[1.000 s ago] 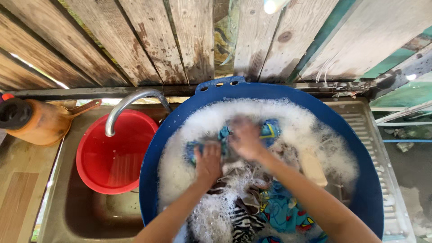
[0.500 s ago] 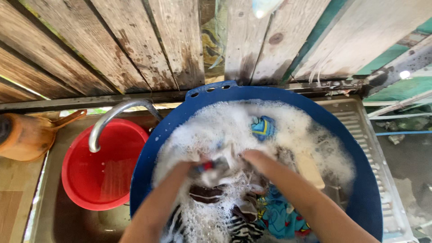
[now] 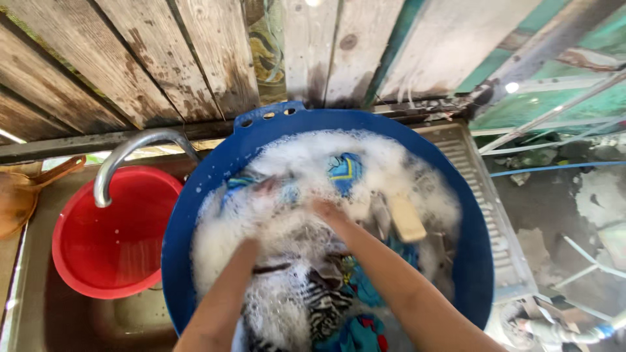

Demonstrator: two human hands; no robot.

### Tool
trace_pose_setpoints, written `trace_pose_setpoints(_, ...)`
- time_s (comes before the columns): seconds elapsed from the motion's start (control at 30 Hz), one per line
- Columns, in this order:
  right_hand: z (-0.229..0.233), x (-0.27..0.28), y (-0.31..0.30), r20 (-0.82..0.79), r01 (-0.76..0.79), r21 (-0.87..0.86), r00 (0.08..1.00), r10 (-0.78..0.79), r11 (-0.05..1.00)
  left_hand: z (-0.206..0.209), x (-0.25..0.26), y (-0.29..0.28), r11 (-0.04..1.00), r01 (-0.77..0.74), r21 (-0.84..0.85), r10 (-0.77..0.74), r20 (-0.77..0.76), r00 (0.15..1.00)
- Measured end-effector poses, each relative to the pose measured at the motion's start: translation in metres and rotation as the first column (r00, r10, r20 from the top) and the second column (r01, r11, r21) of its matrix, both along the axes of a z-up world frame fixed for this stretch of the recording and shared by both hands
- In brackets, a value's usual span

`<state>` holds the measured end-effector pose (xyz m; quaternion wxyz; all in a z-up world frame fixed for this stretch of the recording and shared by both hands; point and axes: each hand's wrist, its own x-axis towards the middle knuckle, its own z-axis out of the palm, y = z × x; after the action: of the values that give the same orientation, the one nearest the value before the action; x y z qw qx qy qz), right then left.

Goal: The person hand-washes clothes by scrubbing garments in a basin of soapy water with a bar of soap, rubbing the fabric, and squeezing it.

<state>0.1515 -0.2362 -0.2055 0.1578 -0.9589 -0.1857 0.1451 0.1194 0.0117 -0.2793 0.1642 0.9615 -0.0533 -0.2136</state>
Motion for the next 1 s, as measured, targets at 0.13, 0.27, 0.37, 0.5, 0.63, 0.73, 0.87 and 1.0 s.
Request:
trace_pose_setpoints(0.13, 0.005, -0.005, 0.002, 0.024, 0.012, 0.014, 1.0, -0.012, 1.0, 0.017, -0.009, 0.012, 0.996, -0.042, 0.08, 0.03, 0.148, 0.989)
trace_pose_setpoints(0.27, 0.009, -0.03, 0.0, 0.148, -0.017, 0.016, 0.989, 0.014, 1.0, 0.027, -0.031, 0.009, 0.998, -0.021, 0.066, 0.007, 0.209, 0.978)
trace_pose_setpoints(0.37, 0.029, -0.043, -0.01, 0.112, -0.062, 0.097, 0.992, 0.051, 0.993, 0.058, -0.033, 0.023, 0.999, 0.04, 0.026, -0.045, 0.249, 0.968)
trace_pose_setpoints(0.5, 0.099, -0.072, -0.022, -0.125, 0.004, 0.264, 0.992, 0.03, 0.964, 0.151, -0.062, 0.036, 0.996, 0.085, -0.018, -0.076, 0.292, 0.953)
trace_pose_setpoints(0.63, 0.197, -0.101, -0.01, -0.169, 0.02, 0.467, 0.983, 0.067, 0.884, 0.28, -0.09, 0.01, 0.993, 0.075, -0.088, -0.047, 0.279, 0.959)
trace_pose_setpoints(0.73, 0.241, -0.115, 0.012, -0.078, -0.054, 0.47, 0.992, 0.102, 0.881, 0.355, -0.097, -0.018, 0.972, -0.03, -0.233, 0.09, 0.248, 0.965)
trace_pose_setpoints(0.87, 0.271, -0.116, 0.026, -0.101, 0.098, 0.578, 0.994, -0.047, 0.81, 0.388, -0.069, -0.029, 0.789, 0.141, -0.597, 0.11, 0.364, 0.925)
trace_pose_setpoints(1.0, 0.298, -0.107, 0.017, 0.119, -0.058, 0.74, 0.992, -0.046, 0.67, 0.369, -0.053, -0.024, 0.288, 0.299, -0.91, 0.069, 0.331, 0.941)
